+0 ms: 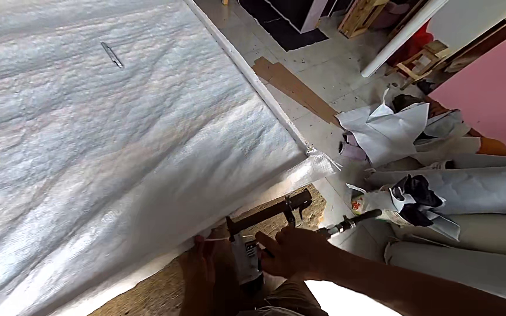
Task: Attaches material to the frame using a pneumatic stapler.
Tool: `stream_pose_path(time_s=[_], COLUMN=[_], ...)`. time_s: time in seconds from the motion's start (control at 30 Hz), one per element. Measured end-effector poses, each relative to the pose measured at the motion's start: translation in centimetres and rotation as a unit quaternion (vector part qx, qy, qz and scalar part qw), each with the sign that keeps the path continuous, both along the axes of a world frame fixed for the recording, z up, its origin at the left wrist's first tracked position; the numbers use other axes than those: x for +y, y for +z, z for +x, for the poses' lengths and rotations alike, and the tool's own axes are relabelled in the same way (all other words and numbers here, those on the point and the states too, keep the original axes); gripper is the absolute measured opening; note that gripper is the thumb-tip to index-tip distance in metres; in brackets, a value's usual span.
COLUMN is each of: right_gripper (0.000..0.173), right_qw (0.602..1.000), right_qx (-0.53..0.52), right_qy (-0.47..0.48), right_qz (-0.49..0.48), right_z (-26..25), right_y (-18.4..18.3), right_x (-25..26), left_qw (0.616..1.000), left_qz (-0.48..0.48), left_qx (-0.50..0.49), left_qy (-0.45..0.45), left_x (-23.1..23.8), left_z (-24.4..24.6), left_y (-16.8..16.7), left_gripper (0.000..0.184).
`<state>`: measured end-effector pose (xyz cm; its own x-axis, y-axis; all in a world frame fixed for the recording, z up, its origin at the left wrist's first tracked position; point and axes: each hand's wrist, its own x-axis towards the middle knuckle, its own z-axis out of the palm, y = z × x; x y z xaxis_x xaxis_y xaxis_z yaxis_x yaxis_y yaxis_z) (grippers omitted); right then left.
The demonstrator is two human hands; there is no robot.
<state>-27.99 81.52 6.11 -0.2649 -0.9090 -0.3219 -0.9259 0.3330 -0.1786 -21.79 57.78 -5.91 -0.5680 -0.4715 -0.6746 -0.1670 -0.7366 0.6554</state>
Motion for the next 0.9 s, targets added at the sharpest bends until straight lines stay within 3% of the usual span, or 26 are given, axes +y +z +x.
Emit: stream_pose_path(time_s=[0.07, 0.17, 0.27, 0.33, 0.4, 0.5, 0.6, 0.67, 0.8, 0.9], right_gripper=[0.027, 0.03, 0.033, 0.033, 0.028, 0.027, 0.021, 0.021, 0.021, 0.023], right_qw=[0.998, 0.997, 0.998, 0.999, 0.998, 0.997, 0.997, 0.996, 0.994, 0.998], right_qx=[0.012, -0.004, -0.02, -0.043, -0.045, -0.065, 0.014, 0.053, 0.08, 0.031], right_qy=[0.016, 0.036, 0.043, 0.032, 0.029, 0.028, 0.036, 0.031, 0.041, 0.048], right_qz=[-0.054, -0.062, -0.028, 0.004, -0.022, -0.024, -0.063, -0.057, -0.055, -0.038], right_z=[-1.0, -3.4, -7.2, -8.9, -9.6, -10.3, -10.6, -11.1, -12.5, -14.5], right_y=[0.0, 1.0, 1.1, 0.4, 0.0, 1.6, 2.0, 2.3, 2.3, 1.6], right_x=[2.9, 8.2, 12.1, 13.7, 15.5, 18.7, 22.6, 24.4, 25.9, 25.5], left_qw=[0.998, 0.986, 0.998, 0.998, 0.997, 0.998, 0.981, 0.976, 0.972, 0.957], left_qz=[0.016, -0.003, -0.032, -0.048, -0.051, -0.038, 0.001, -0.006, -0.111, -0.225], left_qx=[0.058, 0.118, 0.048, 0.014, 0.006, 0.048, 0.111, 0.069, -0.034, 0.003], left_qy=[-0.028, -0.116, -0.021, 0.049, 0.063, -0.024, -0.162, -0.207, -0.205, -0.183], left_x=[2.7, 9.5, 15.2, 15.9, 16.3, 18.9, 24.2, 27.3, 29.9, 29.8], left_z=[-0.3, -3.2, -7.6, -9.0, -8.9, -8.8, -10.5, -13.2, -16.3, -16.6], left_y=[0.1, 0.8, 1.9, 1.5, 1.1, 0.6, 1.1, 2.5, 2.6, 0.6], left_gripper=[0.022, 0.022, 0.019, 0.027, 0.032, 0.022, 0.026, 0.026, 0.023, 0.031])
